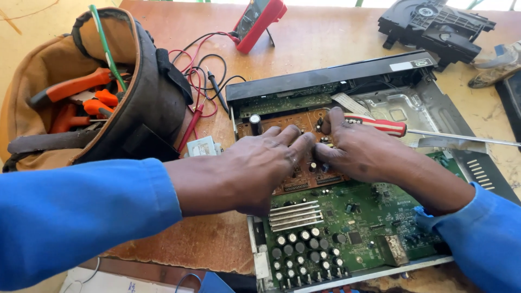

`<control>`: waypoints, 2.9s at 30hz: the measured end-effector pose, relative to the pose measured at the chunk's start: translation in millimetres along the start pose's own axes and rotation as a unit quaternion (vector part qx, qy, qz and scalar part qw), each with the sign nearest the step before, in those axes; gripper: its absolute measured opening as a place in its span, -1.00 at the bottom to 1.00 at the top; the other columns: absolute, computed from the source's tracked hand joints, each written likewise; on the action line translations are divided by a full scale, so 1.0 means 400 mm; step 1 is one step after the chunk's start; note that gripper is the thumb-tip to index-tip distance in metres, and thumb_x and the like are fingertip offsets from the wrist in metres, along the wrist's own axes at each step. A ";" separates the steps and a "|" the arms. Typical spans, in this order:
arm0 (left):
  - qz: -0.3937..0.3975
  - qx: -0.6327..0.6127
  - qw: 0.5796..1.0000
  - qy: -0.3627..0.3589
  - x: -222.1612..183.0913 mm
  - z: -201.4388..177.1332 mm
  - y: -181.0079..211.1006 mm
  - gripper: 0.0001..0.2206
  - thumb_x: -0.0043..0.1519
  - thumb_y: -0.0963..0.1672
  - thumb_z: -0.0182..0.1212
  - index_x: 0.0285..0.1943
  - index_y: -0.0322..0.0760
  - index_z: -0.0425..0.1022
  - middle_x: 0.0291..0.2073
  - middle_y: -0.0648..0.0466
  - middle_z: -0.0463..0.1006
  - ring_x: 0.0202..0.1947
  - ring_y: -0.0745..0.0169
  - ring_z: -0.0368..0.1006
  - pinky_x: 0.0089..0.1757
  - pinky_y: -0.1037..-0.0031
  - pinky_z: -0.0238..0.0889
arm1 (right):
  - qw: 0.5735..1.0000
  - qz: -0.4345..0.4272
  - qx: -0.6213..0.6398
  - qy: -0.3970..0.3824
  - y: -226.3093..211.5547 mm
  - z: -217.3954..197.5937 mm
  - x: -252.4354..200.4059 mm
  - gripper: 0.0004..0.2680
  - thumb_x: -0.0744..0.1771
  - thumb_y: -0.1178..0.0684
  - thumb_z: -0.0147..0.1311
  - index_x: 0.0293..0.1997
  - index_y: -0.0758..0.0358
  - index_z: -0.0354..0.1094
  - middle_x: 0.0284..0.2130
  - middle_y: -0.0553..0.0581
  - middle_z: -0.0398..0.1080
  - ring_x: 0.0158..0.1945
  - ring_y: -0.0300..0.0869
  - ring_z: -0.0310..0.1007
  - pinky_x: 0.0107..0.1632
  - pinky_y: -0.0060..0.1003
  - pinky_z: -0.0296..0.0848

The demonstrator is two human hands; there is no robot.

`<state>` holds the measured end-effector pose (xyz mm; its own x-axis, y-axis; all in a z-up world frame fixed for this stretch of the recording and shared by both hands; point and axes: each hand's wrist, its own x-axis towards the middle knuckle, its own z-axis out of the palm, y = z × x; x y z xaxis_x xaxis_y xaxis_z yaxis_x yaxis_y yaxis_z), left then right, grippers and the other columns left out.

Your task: Removing internal circuit boards and components from an electronic device using a screwdriver.

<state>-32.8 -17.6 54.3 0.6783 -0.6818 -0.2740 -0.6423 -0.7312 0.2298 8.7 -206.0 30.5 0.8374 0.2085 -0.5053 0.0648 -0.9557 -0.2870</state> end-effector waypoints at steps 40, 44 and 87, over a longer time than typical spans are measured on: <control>0.141 -0.006 0.985 0.102 0.051 0.105 -0.139 0.27 -0.48 -0.08 0.58 0.54 -0.49 -0.07 0.36 -0.26 0.24 0.42 -0.18 0.09 0.32 0.16 -0.15 | 0.998 0.049 0.038 0.014 -0.050 -0.033 -0.050 -0.69 0.35 -0.22 -0.16 0.08 0.12 -0.01 -0.27 0.35 0.52 -0.28 0.07 0.37 -0.16 -0.05 0.24; 0.136 -0.028 0.985 0.105 0.045 0.106 -0.137 0.24 -0.38 -0.04 0.58 0.54 -0.48 -0.10 0.39 -0.30 0.19 0.45 -0.20 0.04 0.35 0.14 -0.21 | 0.997 0.050 0.061 0.007 -0.059 -0.037 -0.055 -0.71 0.37 -0.18 -0.13 0.08 0.11 -0.03 -0.51 0.21 0.38 -0.45 0.00 0.24 -0.32 -0.13 0.15; 0.070 -0.263 0.836 0.476 0.008 0.102 -0.206 -0.62 0.08 -0.29 -0.07 0.09 -0.26 0.41 -0.26 0.04 0.61 -0.26 0.07 0.55 -0.15 0.29 0.39 | 0.839 -0.447 -0.195 0.242 -0.115 0.048 0.016 -0.52 0.23 -0.51 0.22 -0.10 0.11 0.38 -0.12 0.17 0.38 -0.10 0.09 0.37 -0.04 0.05 0.36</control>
<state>7.7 41.5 -3.4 0.7477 -0.2857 0.5994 -0.6626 -0.3793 0.6458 0.8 -156.7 24.7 0.4764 0.8591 0.1871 0.8774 -0.4781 -0.0388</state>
